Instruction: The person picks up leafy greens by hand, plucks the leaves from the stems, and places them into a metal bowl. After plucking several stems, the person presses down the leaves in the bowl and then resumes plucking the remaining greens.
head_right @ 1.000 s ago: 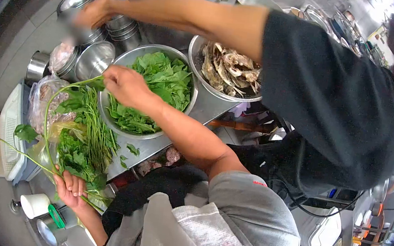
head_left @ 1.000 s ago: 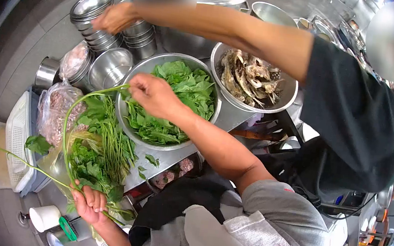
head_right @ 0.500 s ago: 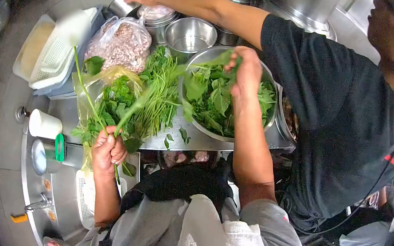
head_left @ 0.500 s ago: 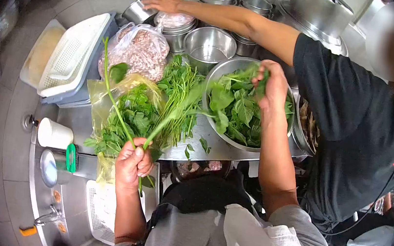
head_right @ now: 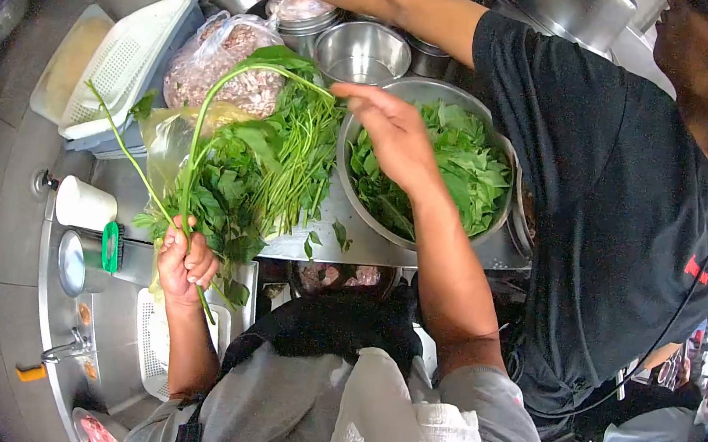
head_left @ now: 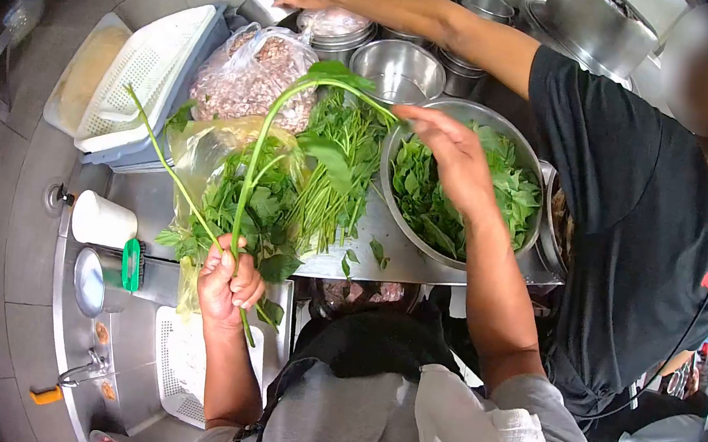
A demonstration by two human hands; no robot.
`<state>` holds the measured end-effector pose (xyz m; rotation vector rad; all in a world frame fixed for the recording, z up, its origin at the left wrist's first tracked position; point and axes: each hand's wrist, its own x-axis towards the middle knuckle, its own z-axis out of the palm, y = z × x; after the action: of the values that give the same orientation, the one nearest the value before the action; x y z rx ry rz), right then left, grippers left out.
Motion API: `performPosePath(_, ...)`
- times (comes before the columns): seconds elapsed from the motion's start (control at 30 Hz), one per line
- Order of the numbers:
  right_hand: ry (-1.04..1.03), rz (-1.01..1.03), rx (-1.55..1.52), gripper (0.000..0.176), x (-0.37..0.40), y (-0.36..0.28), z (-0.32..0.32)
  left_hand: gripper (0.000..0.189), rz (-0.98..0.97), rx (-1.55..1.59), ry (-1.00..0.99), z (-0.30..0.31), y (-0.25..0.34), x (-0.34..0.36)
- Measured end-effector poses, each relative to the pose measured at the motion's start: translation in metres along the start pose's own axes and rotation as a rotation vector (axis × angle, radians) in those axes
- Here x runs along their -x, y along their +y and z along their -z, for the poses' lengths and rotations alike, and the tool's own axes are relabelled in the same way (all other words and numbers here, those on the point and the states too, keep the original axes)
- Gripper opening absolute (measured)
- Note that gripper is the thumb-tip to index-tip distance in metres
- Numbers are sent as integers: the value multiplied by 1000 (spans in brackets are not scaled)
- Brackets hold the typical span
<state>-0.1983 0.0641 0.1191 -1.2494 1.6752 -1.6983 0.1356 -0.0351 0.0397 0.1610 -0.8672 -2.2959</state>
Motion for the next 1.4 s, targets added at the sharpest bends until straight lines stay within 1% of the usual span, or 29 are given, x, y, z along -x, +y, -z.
performPosePath(0.07, -152, -87, -181, 31, -4, 2, -10, 27, -5, 27, -5, -2, 0, -1)
performPosePath(0.1, -172, -88, -240, 35, -4, 6, -18, 27, -11, 41, -7, -2, 0, -1)
performPosePath(0.23, -126, -224, -454, 41, -4, 3, -29, 26, -16, 68, -27, 6, -1, 3)
performPosePath(0.33, -213, -282, -493, 33, -9, 10, -36, 26, -12, 76, -36, 8, -1, 5)
performPosePath(0.43, -378, -162, -135, 26, -11, 19, -40, 26, -22, 82, -48, 8, 0, 7)
performPosePath(0.53, -289, 67, 237, 22, -7, 25, -47, 26, -21, 74, -51, 10, 3, 11)
performPosePath(0.57, -220, 122, 129, 21, -5, 23, -52, 27, -18, 66, -46, 10, 4, 12)
performPosePath(0.67, -183, 16, -197, 25, -2, 14, -59, 27, -13, 74, -10, 11, 2, 18)
performPosePath(0.77, -178, -19, -316, 31, -1, 12, -61, 27, -4, 90, 11, 14, 1, 23)
performPosePath(0.87, -212, -112, -409, 30, 3, 4, -56, 27, 6, 78, 3, 13, 1, 25)
performPosePath(0.97, -190, -210, -407, 25, 7, -2, -49, 26, 11, 68, 0, 13, 2, 26)
performPosePath(1.07, -140, 17, -190, 20, 6, 14, -53, 26, 13, 68, -1, 12, 2, 25)
performPosePath(1.17, -104, 200, -48, 14, 10, 19, -47, 27, 18, 61, 2, 11, 1, 24)
performPosePath(1.27, 112, 33, -104, 17, 11, 15, -22, 27, 55, 29, -13, 15, -1, 22)
performPosePath(1.3, 208, 32, -231, 16, 8, 8, -9, 27, 67, 11, -20, 15, -1, 22)
performPosePath(1.33, 325, 46, -309, 15, 3, 16, 6, 27, 75, 7, -29, 15, -3, 21)
performPosePath(1.37, 365, 121, -276, 15, 3, 20, 25, 27, 80, 1, -37, 12, -5, 20)
performPosePath(1.4, 473, 40, -244, 13, 4, 16, 40, 27, 81, -5, -44, 11, -6, 19)
